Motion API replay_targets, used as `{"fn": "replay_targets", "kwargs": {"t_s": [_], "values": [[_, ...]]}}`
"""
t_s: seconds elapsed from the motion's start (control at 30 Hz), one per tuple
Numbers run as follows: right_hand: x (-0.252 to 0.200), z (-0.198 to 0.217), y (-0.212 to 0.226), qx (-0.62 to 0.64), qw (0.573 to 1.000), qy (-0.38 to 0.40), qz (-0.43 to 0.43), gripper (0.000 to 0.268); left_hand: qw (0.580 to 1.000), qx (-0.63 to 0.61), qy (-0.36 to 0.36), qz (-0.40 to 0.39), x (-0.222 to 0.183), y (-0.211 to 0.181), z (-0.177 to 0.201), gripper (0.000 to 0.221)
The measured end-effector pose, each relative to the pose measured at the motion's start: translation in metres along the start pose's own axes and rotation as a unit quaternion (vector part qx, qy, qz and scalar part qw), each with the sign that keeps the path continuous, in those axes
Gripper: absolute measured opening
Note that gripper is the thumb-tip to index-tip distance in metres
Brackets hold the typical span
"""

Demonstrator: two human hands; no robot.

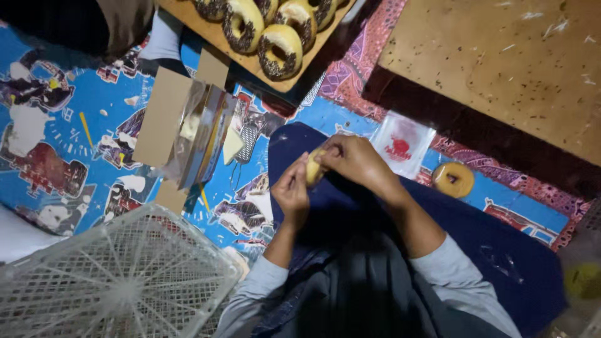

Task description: The person picks up ring-shaped pastries from a wooden board and places them into small clear plastic bags. They seal each bag and place the packaged pastries into a white plastic crate. The person repeats this process for multiple pastries.

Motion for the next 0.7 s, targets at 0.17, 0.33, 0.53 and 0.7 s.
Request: {"fn": "replay_targets", "kwargs": {"t_s": [0.17, 0.33, 0.53, 0.7], "values": [[-0.032, 0.005, 0.065, -0.170, 0.969, -0.114, 0.141, 0.022, 0.992, -0.027, 0.022, 0.123, 0.013, 0.024, 0.037, 0.037], [-0.018, -0.051, 0.062, -0.286, 0.948, 0.016, 0.138, 0.018, 0.979, -0.049, 0.056, 0.190, 0.030, 0.050, 0.047, 0.032], [-0.011, -0.046, 0.066, -0.219, 0.935, -0.051, 0.274, 0.019, 0.979, -0.117, 0.009, 0.165, 0.020, 0.066, 0.053, 0.020], [-0.012, -0.075, 0.059, -0.243, 0.895, -0.017, 0.374, 0.060, 0.989, -0.041, 0.088, 0.111, 0.013, 0.040, 0.044, 0.024]]}}
Point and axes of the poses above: each hand's wrist, its own x-axis towards the middle knuckle, its own z-axis out of the back of the hand, y = z × x, the point moved 8 cm from there along x, towards the middle knuckle, and after that the axes turned 1 degree about -y, right-handed, at the moved point
